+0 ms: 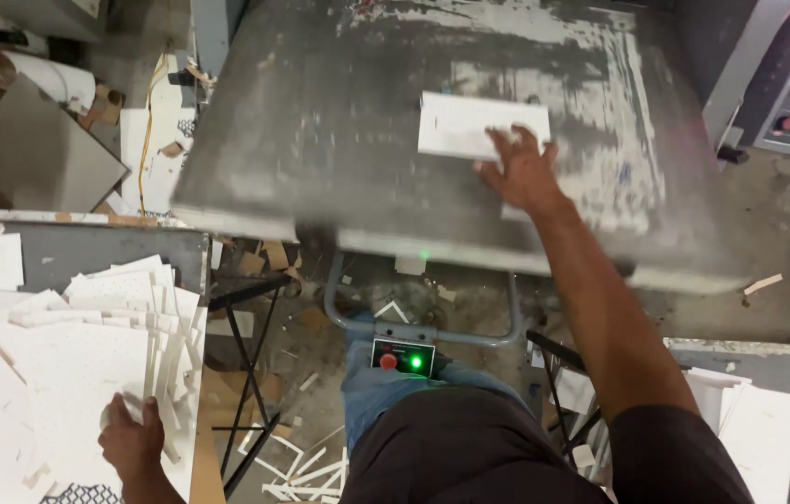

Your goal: Operating an industrial printing or paper processing machine by feeding paper and pressing buttons.

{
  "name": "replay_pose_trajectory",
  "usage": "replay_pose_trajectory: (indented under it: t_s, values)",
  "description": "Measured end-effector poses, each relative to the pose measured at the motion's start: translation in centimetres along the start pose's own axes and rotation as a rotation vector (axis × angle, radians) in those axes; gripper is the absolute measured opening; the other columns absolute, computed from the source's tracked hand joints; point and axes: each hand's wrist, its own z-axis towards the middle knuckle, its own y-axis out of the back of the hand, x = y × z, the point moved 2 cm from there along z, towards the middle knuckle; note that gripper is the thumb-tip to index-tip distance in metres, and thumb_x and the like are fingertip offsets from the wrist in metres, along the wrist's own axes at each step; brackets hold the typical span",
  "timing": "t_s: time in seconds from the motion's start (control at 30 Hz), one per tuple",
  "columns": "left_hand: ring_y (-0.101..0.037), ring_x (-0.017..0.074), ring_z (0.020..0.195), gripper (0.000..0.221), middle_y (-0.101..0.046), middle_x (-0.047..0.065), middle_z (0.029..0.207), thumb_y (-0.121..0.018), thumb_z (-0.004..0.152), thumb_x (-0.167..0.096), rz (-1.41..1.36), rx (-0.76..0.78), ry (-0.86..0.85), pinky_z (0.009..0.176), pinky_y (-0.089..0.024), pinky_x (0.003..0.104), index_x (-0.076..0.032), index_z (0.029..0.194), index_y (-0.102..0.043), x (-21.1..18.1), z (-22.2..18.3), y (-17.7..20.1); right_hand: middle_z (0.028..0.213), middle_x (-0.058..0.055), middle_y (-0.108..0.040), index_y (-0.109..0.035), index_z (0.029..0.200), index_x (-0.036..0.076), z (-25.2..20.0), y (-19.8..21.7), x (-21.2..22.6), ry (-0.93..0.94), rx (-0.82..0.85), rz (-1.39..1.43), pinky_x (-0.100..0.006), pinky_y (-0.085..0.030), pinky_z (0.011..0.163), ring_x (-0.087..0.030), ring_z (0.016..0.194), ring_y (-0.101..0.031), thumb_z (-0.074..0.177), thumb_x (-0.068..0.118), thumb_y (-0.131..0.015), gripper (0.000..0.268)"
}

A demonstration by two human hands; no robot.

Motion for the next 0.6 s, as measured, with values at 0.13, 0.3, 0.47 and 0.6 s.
replay_pose_trajectory:
  t_s: [0.13, 0.3, 0.47, 0.6]
  values:
    - [-0.052, 0.0554, 0.125, 0.067, -0.059, 0.027, 0.151, -0.07, 0.097, -0.043, 0.07, -0.128, 0.042, 0.097, -0.039, 0.07, 0.001, 0.146, -0.056, -1.7, 0.1, 0.7, 0.132, -0.016, -0.064, -0.065, 0.14, 0.011, -3.3, 9.3, 3.5, 0.149, -0.559, 0.072, -0.057, -0.03, 0.115, -0.034, 0.139, -0.043, 0.105, 0.022, -0.073, 0.038]
    - [-0.051, 0.0494, 0.133, 0.049, -0.059, 0.021, 0.148, -0.066, 0.106, -0.037, -0.01, -0.189, -0.101, 0.113, -0.034, 0.065, -0.004, 0.14, -0.057, -8.2, 0.3, -0.4, 0.119, -0.015, -0.067, -0.072, 0.118, 0.01, -14.2, 7.3, -2.5, 0.082, -0.709, -0.073, -0.051, -0.04, 0.108, -0.037, 0.117, -0.055, 0.106, 0.015, -0.074, 0.014]
    - [-0.06, 0.0414, 0.11, 0.046, -0.069, 0.016, 0.135, -0.067, 0.1, -0.027, -0.112, -0.007, -0.228, 0.108, -0.04, 0.059, -0.009, 0.142, -0.062, -18.4, -1.4, 1.0, 0.097, -0.013, -0.066, -0.073, 0.104, 0.01, -34.4, -1.9, -16.3, -0.55, -0.506, 0.031, -0.043, -0.045, 0.083, -0.03, 0.088, -0.061, 0.103, 0.031, -0.076, 0.021]
    - [-0.064, 0.0421, 0.106, 0.037, -0.069, 0.02, 0.122, -0.066, 0.097, -0.024, -0.261, 0.097, -0.366, 0.099, -0.049, 0.051, -0.011, 0.132, -0.067, -24.8, -2.5, 2.4, 0.145, -0.028, -0.053, -0.052, 0.147, 0.0, -50.7, -3.4, -20.0, -1.006, -0.275, -0.412, -0.074, -0.019, 0.112, -0.051, 0.138, -0.038, 0.083, 0.055, -0.08, 0.089]
